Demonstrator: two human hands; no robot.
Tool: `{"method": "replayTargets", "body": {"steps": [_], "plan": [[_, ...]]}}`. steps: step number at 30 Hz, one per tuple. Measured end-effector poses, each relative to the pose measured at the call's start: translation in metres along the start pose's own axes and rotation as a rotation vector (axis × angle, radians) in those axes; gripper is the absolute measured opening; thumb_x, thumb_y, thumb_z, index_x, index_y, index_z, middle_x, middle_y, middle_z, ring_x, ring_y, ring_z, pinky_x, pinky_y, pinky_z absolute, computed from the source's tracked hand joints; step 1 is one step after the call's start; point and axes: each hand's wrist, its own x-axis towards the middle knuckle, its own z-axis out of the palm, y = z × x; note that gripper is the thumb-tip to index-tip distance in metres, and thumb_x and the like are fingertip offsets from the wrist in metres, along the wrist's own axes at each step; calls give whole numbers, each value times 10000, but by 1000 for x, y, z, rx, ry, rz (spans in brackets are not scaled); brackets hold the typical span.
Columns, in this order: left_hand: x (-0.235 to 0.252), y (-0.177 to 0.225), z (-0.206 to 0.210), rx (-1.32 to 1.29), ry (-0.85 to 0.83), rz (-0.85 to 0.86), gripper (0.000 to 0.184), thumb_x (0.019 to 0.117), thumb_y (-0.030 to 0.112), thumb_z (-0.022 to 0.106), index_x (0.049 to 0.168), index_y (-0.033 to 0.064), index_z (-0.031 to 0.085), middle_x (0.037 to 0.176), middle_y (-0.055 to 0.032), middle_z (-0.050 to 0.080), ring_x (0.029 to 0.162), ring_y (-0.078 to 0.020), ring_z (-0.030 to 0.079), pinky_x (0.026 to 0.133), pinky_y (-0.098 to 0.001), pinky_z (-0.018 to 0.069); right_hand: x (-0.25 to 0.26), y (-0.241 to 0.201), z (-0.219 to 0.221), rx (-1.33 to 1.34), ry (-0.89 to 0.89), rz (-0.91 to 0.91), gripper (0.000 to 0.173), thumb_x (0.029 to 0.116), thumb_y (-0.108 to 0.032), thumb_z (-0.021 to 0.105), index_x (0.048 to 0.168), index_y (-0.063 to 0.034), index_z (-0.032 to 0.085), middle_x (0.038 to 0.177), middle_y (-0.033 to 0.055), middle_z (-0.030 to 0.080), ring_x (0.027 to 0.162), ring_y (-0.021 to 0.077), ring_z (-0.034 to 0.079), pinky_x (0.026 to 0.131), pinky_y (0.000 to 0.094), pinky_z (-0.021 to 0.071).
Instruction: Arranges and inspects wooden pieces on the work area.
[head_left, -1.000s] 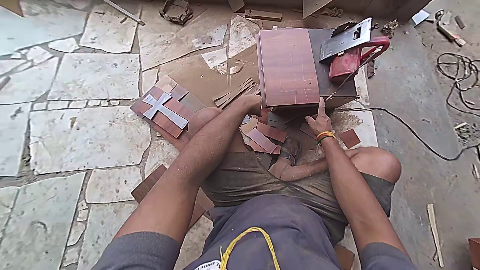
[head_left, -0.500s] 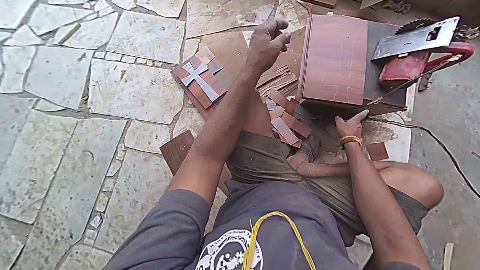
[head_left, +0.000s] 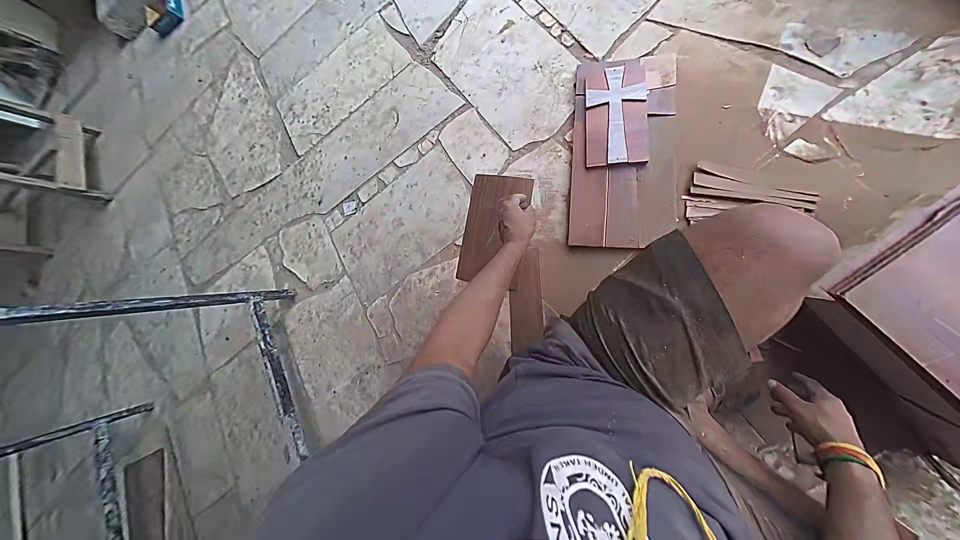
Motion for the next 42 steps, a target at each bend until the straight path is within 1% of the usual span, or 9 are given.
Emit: {"method": "replayTargets", "body": {"steps": [6,10,15,18,22,24,29,37,42], "plan": [[-28,-128,-27,277,142,-440,549,903,406,749,1377,162,619,1434,-200,562,1300,-385,573,1007,-585,514,5,14,7,-35,-27,55,558,1030,-266,648,1502,-39,455,1233,267,674,964,421,722,795,597,585],[-84,-129,-21,379,35,-369,584,938,514,691,1347,109,592,1414,-198,555,1292,-354,579,1058,-514,493,-8,19,8,-12,-17,55,532,1041,-255,624,1502,-44,461,1235,254,677,961,401,722,796,581,585],[-161,-127,39,429,-263,-653,1257,690,788,771,1542,-23,329,1546,-308,395,1363,-411,521,1067,-529,497,-7,39,11,29,-13,51,535,1041,-241,622,1493,-12,450,1212,259,685,958,397,729,790,567,597],[-177,-122,61,395,-197,-674,1162,692,716,828,1491,-9,398,1506,-295,432,1332,-410,542,1029,-520,521,-5,51,13,16,-18,83,551,1034,-260,632,1491,-9,452,1212,260,688,958,396,731,795,564,597],[-158,-130,50,371,-246,-709,1291,525,705,919,1479,4,405,1501,-268,453,1335,-383,546,1049,-502,517,-2,67,13,23,-19,102,543,1030,-266,648,1480,-18,473,1186,256,697,944,390,734,790,561,599],[-156,-131,40,347,-280,-641,1264,569,688,911,1508,16,395,1489,-249,489,1327,-373,561,1055,-521,511,3,72,14,25,-16,98,541,1024,-257,654,1472,-11,476,1177,252,702,944,387,736,784,558,603],[-174,-121,21,194,-489,-329,533,891,469,766,1265,103,664,1185,-158,719,1133,-327,690,988,-585,535,1,62,14,24,-24,78,531,1024,-237,655,1473,-14,481,1218,263,687,981,400,733,820,573,601],[-148,-51,-9,176,-298,122,369,1003,353,653,1254,86,603,1108,-134,710,1043,-281,705,937,-506,566,0,58,10,76,-8,37,486,1046,-237,613,1468,-27,496,1203,253,694,958,394,736,809,568,602],[-83,67,-24,-276,-145,444,376,993,263,685,1262,9,618,1069,-122,721,975,-194,712,919,-385,584,9,70,6,59,2,46,504,1030,-255,636,1465,-35,506,1183,246,708,969,405,734,825,584,595]]}}
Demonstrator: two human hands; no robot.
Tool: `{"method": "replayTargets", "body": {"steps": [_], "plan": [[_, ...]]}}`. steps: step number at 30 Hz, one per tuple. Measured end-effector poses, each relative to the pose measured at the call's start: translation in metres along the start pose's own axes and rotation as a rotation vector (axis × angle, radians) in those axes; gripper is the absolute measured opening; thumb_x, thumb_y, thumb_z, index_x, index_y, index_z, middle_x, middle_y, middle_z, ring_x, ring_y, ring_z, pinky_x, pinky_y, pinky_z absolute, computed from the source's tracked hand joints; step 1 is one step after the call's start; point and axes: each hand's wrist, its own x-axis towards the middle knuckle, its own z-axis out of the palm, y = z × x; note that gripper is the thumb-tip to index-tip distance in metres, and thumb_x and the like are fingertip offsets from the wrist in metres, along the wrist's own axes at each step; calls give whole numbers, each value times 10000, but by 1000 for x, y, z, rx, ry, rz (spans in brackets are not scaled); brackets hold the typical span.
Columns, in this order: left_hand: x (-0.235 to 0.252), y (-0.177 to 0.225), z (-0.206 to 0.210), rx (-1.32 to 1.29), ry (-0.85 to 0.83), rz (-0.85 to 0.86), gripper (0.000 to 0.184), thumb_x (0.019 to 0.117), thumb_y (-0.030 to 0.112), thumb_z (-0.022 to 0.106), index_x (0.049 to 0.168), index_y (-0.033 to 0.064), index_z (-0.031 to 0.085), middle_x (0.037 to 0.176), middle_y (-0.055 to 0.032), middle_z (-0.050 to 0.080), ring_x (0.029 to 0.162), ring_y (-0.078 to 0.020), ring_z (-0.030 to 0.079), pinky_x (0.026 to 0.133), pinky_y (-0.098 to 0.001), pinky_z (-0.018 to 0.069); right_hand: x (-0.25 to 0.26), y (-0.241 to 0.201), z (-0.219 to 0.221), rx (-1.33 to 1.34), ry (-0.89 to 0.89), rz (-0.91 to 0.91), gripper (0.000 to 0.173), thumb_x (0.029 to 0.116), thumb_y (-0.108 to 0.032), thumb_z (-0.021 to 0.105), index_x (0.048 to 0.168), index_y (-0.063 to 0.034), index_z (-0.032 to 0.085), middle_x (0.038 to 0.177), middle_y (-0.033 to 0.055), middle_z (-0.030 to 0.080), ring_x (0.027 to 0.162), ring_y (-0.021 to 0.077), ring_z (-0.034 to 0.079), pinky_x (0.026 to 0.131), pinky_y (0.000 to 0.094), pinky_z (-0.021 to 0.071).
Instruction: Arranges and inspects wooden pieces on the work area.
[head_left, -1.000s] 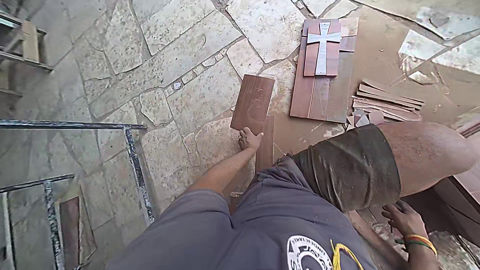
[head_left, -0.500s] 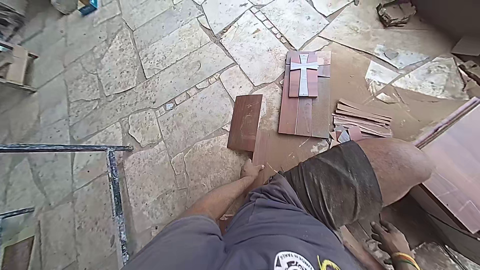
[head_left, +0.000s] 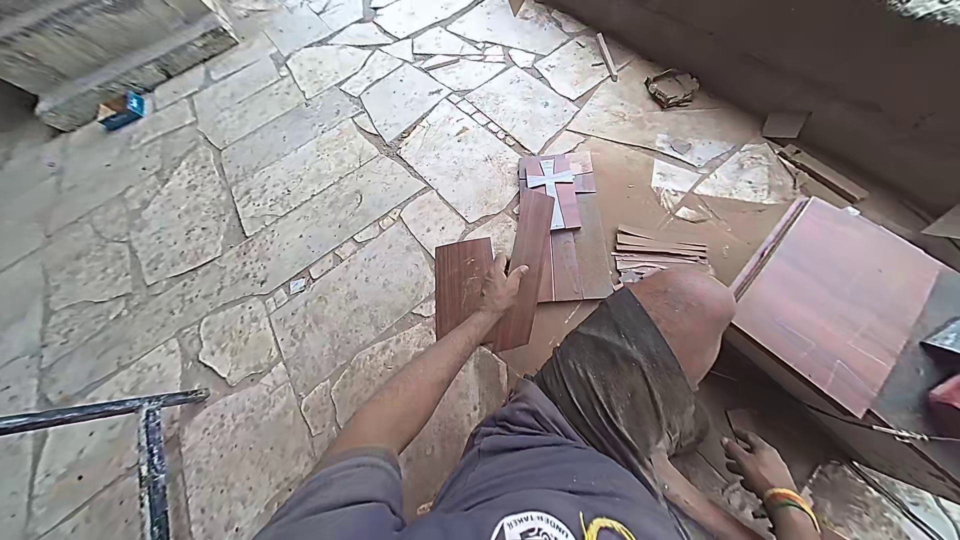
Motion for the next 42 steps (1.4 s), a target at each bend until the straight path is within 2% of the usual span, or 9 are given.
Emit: {"method": "replayTargets", "body": {"steps": [2,5,9,14,20,26,30,38,42], "plan": [[44,48,-1,-296,34,74,303,997,194,699,1223,13,609,980,-106,731,859,-174,723,813,-367,613,5,0,0,12,-5,-16,520,1027,-259,643,1469,-29,494,1200,251,699,986,408,729,841,590,591],[80,126,0,-622,-1,195,234,1026,177,664,1216,59,596,983,-90,713,808,-178,710,736,-357,617,5,-1,-4,17,36,-29,539,1011,-282,668,1465,-37,509,1190,244,707,961,392,737,833,572,599],[90,211,6,-868,-139,290,217,1032,172,647,1231,90,618,1009,-82,719,806,-171,717,723,-343,627,-8,-19,-14,-33,98,-103,542,1000,-288,678,1457,-37,530,1260,239,681,1035,378,727,934,562,582],[72,265,39,-971,-322,236,186,1044,161,624,1192,50,612,964,-108,715,768,-176,710,705,-343,623,-50,-67,-32,-184,154,-182,572,1008,-371,647,1496,-104,515,1325,197,666,1238,356,641,1080,559,478],[44,302,96,-855,-541,96,229,1042,269,632,1127,57,658,882,-90,720,701,-158,697,654,-324,609,-93,-105,-35,54,196,-388,560,995,-362,659,1474,-104,531,1162,114,735,1060,258,710,1005,501,535],[43,316,194,-661,-652,136,297,1006,178,689,1243,18,610,995,-138,733,812,-206,730,750,-377,626,-115,-144,-36,616,177,-578,437,1075,-347,514,1376,-40,592,1114,125,739,936,205,753,853,393,637],[46,306,256,-399,-670,172,328,983,180,713,1256,41,595,1018,-135,733,838,-215,738,770,-408,626,-103,-159,-33,872,163,-479,390,1099,-366,487,1230,-36,650,982,107,762,809,196,751,727,359,628],[58,273,339,-34,-682,160,358,1008,293,667,1303,110,582,1082,-127,730,962,-264,726,862,-518,589,-40,-142,-21,687,184,-278,475,1035,-502,559,1171,-67,693,1033,105,750,919,211,748,847,433,619],[50,265,342,86,-712,135,545,946,367,755,1346,61,547,1123,-182,709,1022,-333,705,910,-574,566,-34,-143,-19,760,155,-246,468,1044,-479,557,1133,-37,681,996,119,744,861,221,749,791,421,629]]}}
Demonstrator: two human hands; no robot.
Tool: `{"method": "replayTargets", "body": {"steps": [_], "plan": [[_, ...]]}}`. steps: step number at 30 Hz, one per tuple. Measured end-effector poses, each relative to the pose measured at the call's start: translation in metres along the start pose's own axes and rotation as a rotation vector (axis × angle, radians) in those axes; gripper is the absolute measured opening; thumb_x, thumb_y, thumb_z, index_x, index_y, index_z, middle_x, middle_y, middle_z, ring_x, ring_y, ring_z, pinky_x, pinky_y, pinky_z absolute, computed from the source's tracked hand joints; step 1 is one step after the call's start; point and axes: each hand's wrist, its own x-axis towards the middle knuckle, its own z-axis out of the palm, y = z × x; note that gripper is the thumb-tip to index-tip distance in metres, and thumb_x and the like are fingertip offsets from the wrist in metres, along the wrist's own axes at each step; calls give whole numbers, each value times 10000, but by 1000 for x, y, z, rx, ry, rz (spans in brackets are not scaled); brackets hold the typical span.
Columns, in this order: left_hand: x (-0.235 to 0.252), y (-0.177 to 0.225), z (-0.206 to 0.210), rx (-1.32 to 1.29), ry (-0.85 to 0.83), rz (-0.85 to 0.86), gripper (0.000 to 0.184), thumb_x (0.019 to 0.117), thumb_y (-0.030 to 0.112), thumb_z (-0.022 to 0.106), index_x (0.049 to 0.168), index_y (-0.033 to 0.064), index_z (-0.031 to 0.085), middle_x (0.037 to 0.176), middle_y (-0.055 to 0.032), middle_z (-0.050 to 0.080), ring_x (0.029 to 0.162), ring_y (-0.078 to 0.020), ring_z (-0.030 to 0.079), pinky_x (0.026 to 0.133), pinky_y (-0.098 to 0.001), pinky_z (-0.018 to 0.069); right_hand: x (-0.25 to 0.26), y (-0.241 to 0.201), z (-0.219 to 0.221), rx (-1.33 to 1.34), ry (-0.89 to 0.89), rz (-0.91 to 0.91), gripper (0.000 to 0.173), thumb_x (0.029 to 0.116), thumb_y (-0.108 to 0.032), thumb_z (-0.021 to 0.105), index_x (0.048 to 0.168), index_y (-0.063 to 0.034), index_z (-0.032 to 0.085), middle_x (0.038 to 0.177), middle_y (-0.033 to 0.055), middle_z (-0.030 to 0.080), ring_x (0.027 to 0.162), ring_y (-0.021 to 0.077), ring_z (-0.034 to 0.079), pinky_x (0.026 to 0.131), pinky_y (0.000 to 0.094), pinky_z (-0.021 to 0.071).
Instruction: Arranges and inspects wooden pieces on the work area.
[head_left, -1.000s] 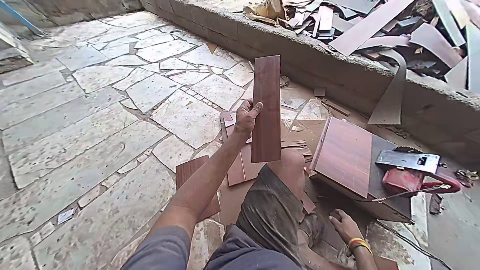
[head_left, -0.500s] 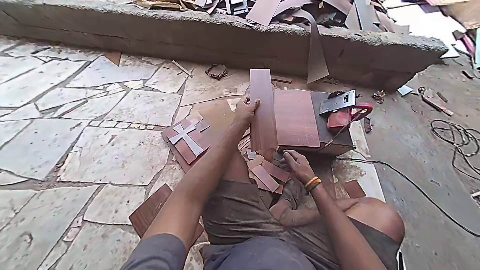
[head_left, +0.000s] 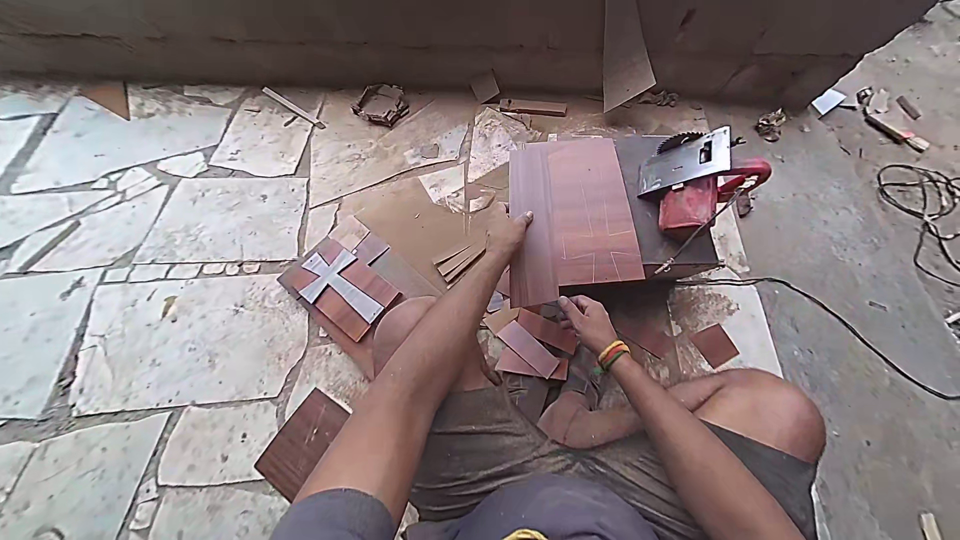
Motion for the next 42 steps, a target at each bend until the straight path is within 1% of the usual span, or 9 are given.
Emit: {"method": "replayTargets", "body": {"steps": [2,4,10,13,16,18,25,30,42], "plan": [[-9,12,1,47,-16,-43,691,862,407,846,1351,40,523,1123,-196,705,1038,-341,701,926,-564,558,2,-8,2,72,15,29,457,1061,-452,546,1129,-17,669,985,136,750,822,233,758,743,409,639],[-10,16,4,35,-28,-61,722,807,380,894,1322,25,535,1117,-189,703,1037,-314,703,937,-524,565,3,-13,5,150,22,59,449,1071,-434,539,1113,-2,655,970,143,757,790,240,764,712,403,647],[-7,15,10,-39,7,-7,689,830,316,875,1338,5,530,1172,-180,685,1063,-270,698,951,-473,575,8,-31,8,268,101,158,424,1033,-399,632,1003,24,634,875,147,766,714,242,767,646,387,650],[-8,18,15,-51,60,-12,670,830,311,875,1316,2,533,1156,-176,684,1047,-270,697,931,-472,579,6,-36,7,356,49,231,440,1045,-420,603,1039,18,634,861,145,770,679,241,759,601,367,635],[-6,23,18,-46,83,-21,672,838,314,873,1324,3,528,1175,-183,674,1073,-277,687,946,-473,568,1,-39,10,460,8,222,395,1056,-374,595,1084,18,636,881,147,768,667,239,747,590,354,623],[-2,22,22,-41,87,-24,682,831,331,876,1327,12,533,1179,-178,679,1085,-283,686,955,-485,565,2,-40,11,452,33,196,339,1049,-319,622,1065,18,650,872,144,767,660,233,746,588,352,625],[5,22,25,-21,80,-17,662,811,345,885,1298,28,567,1125,-159,703,1048,-282,701,931,-501,576,6,-41,17,566,86,222,316,1061,-280,602,1073,32,650,838,144,762,605,209,717,556,329,601],[3,22,26,-1,77,-9,644,828,336,878,1298,21,570,1135,-168,699,1052,-287,697,935,-501,571,7,-40,19,565,102,205,297,1053,-259,618,1010,32,657,793,131,753,591,203,712,558,330,605],[0,26,27,18,95,-15,657,836,341,873,1320,20,565,1168,-179,691,1093,-293,683,963,-503,555,8,-45,13,645,73,241,308,1070,-253,581,1001,43,629,737,129,724,544,180,678,522,298,579]]}}
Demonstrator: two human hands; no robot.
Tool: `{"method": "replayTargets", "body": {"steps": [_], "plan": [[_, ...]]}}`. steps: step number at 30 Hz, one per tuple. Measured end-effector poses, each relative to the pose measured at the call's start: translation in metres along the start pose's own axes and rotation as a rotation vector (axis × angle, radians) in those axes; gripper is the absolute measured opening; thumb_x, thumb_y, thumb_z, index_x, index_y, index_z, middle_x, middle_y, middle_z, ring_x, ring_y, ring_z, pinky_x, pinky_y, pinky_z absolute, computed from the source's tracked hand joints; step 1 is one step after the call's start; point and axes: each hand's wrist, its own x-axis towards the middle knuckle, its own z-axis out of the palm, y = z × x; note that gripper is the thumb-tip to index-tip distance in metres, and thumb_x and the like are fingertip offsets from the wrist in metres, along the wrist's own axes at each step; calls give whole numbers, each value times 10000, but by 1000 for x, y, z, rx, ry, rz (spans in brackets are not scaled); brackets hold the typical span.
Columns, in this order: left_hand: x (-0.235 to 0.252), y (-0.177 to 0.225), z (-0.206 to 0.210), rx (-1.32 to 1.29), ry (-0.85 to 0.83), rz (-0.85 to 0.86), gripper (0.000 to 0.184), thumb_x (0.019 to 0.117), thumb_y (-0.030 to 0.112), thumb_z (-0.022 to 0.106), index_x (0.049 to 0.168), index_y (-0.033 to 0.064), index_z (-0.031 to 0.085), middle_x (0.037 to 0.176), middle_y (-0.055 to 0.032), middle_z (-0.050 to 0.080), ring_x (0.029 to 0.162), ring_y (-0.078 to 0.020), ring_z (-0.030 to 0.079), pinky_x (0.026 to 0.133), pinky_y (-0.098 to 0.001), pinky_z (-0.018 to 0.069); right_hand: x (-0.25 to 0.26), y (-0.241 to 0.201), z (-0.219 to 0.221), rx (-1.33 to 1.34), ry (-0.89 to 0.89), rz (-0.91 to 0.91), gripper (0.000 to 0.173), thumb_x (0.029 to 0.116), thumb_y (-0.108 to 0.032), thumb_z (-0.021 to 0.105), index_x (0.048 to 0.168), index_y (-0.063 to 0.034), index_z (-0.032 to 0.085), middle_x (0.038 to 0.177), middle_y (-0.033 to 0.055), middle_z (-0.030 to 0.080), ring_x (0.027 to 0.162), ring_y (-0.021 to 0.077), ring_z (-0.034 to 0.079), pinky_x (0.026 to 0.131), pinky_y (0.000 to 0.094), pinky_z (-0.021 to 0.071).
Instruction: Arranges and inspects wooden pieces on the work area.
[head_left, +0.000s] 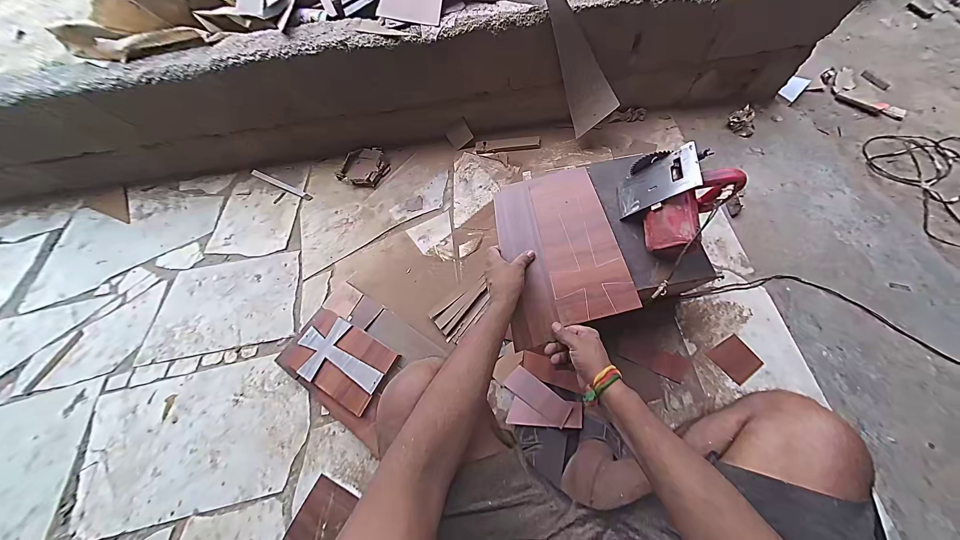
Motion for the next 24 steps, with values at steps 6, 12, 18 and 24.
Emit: {"method": "replayTargets", "body": {"steps": [6,12,18,24], "plan": [[-3,1,-1,26,15,9,636,833,331,878,1300,19,580,1151,-178,696,1085,-290,685,966,-494,552,1,0,0,19,2,4,309,1070,-244,581,971,45,626,707,123,707,531,180,670,514,300,578],[-3,3,-3,19,-8,-6,670,846,347,870,1330,12,551,1171,-186,685,1090,-293,682,963,-492,554,4,1,-1,34,9,24,335,1077,-257,565,933,40,622,680,125,688,514,190,658,507,316,581],[-3,2,-2,28,-1,-10,666,841,351,874,1320,11,560,1173,-179,689,1097,-288,683,965,-485,555,3,0,0,32,21,18,344,1077,-251,565,892,35,616,645,105,664,498,181,641,500,316,576],[-4,4,-4,48,-10,-23,649,848,352,868,1316,16,570,1172,-172,692,1098,-285,684,968,-493,552,1,-2,2,-12,57,26,329,1072,-250,577,908,33,616,654,109,669,507,189,653,515,325,586]]}}
